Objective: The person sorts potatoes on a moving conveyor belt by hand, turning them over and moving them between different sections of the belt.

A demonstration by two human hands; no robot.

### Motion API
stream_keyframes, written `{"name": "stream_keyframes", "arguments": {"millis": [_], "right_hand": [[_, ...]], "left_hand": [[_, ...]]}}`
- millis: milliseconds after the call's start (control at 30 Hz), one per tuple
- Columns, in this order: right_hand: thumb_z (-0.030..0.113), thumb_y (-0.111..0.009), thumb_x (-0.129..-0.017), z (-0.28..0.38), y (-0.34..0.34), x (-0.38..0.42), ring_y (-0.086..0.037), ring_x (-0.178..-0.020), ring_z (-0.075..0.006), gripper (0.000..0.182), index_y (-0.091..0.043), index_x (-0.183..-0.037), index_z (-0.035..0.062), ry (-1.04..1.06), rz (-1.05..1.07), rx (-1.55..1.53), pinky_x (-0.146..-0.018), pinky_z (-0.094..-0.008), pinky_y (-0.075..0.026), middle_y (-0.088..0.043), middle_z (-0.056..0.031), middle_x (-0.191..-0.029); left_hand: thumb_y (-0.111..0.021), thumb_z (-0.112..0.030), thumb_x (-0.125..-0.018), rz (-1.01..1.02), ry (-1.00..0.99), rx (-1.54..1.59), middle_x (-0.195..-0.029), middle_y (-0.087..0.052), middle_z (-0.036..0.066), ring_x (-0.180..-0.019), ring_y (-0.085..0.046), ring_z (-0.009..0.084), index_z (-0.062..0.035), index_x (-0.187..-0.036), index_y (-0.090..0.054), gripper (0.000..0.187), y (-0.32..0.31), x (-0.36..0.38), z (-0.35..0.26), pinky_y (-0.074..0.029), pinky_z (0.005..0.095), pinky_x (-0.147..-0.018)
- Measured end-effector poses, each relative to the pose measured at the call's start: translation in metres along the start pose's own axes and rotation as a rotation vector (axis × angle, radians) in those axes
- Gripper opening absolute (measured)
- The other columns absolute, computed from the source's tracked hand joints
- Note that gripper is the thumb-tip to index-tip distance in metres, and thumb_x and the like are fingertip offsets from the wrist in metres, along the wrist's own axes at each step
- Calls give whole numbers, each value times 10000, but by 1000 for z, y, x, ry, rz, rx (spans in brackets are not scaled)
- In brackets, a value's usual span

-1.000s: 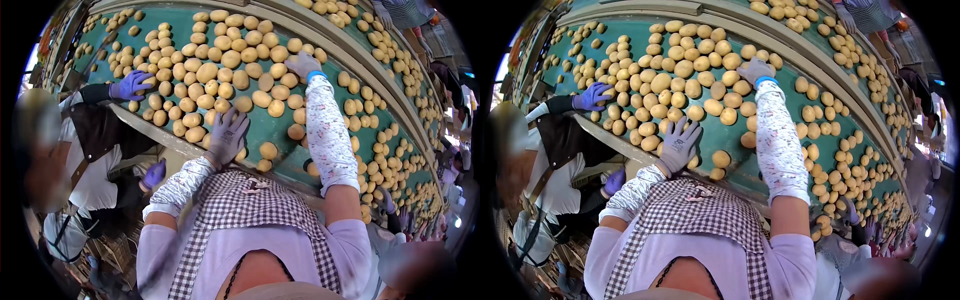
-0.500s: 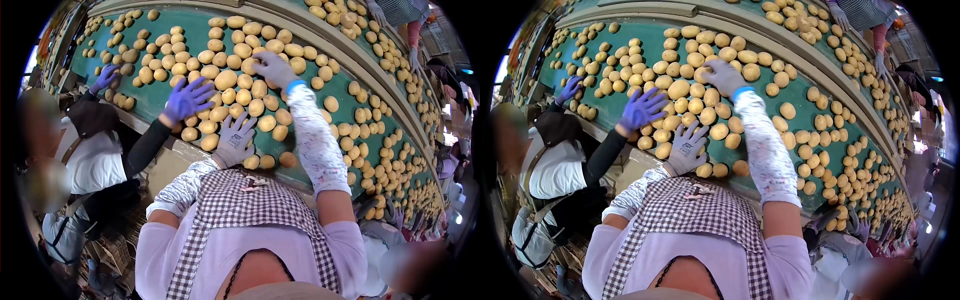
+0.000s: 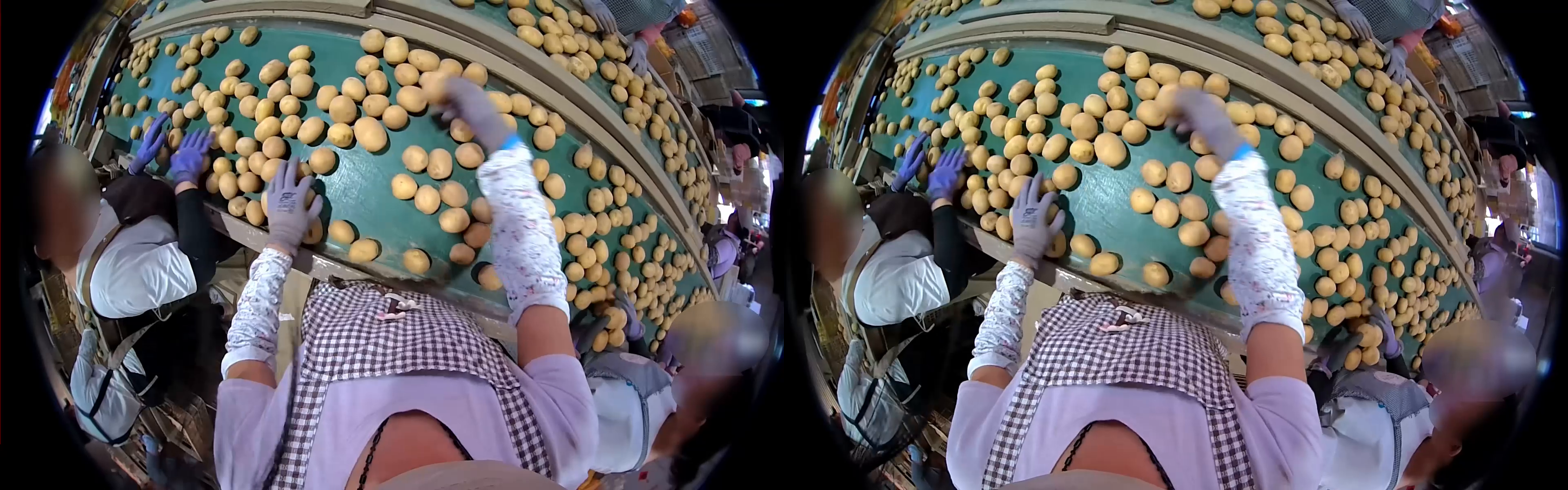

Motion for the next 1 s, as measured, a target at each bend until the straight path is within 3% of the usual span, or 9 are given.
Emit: {"name": "stream_keyframes", "arguments": {"millis": [67, 200, 333, 433, 533, 667, 833, 900, 1000], "right_hand": [[457, -648, -1039, 25, 47, 0, -722, -994, -226, 501, -653, -1247, 2, -1, -244, -553, -832, -319, -585, -724, -159, -1114], [443, -735, -949, -5, 57, -29, -694, -1149, -347, 575, -640, -1288, -12, -226, -47, 820, -1007, -428, -569, -658, -212, -1331], [669, -772, -801, -18, 3, -32, -656, -1260, -397, 885, -634, -1369, 5, -372, 151, 1066, -1087, -445, -508, -692, -244, -1346], [596, -769, -864, -16, 4, -13, -712, -1133, -298, 747, -667, -1320, 13, -174, 195, 727, -953, -399, -562, -735, -190, -1248], [410, -734, -977, -32, 88, -35, -711, -922, -170, 498, -678, -1293, 28, -61, -115, -497, -728, -275, -535, -726, -61, -974], [534, -783, -851, -33, 102, -18, -663, -1245, -373, 772, -597, -1405, 30, -265, -491, 1118, -1053, -435, -535, -643, -227, -1387], [538, -797, -814, -31, 72, -39, -641, -1276, -427, 890, -518, -1491, 32, -467, -440, 1379, -1113, -463, -507, -594, -248, -1455], [537, -808, -808, -46, 91, -55, -672, -1241, -407, 900, -529, -1485, 16, -372, -375, 1248, -1068, -463, -537, -648, -252, -1396], [511, -702, -985, -38, 109, -46, -723, -1169, -317, 696, -584, -1425, -15, -170, -284, -387, -885, -368, -614, -667, -233, -1403]], "left_hand": [[-766, -272, -847, -122, 20, 9, -1562, -501, 195, -1405, -479, 435, -87, -1238, -675, 442, 4, 10, 12, -397, 546, -1145], [-715, -237, -857, -66, -177, 368, -1438, -548, 201, -1316, -531, 430, -81, -1261, -637, 440, 18, -14, -69, -418, 563, -1085], [-724, -244, -885, -12, -549, 533, -1483, -541, 165, -1410, -500, 402, -103, -1398, -609, 544, -3, -22, -139, -384, 572, -1182], [-722, -205, -878, 134, -716, 350, -1535, -529, 123, -1486, -436, 360, -135, -1443, -587, 586, -17, -26, -139, -323, 584, -1238], [-735, -174, -849, 211, -525, 175, -1575, -507, 104, -1498, -426, 349, -132, -1430, -586, 601, -8, -57, -88, -327, 594, -1234], [-747, -154, -827, 27, -513, 171, -1587, -498, 105, -1497, -424, 346, -126, -1361, -626, 548, -25, -73, -38, -325, 605, -1228], [-784, -213, -812, 72, -380, 60, -1660, -417, 118, -1512, -389, 379, -159, -1254, -715, 450, 1, -102, 3, -287, 628, -1236], [-814, -280, -795, 73, -227, 205, -1663, -406, 172, -1505, -386, 403, -207, -1274, -721, 494, 11, -111, 36, -294, 609, -1208], [-807, -285, -825, -84, -159, 101, -1604, -442, 229, -1455, -431, 413, -187, -1364, -690, 560, 14, -99, 90, -321, 585, -1182]]}}
Point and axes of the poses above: each hand's wrist, its own x-axis away from the middle knuckle, its own y-axis out of the back of the hand, z = x × y, the point moved 5 cm from there along -x, towards the middle knuckle
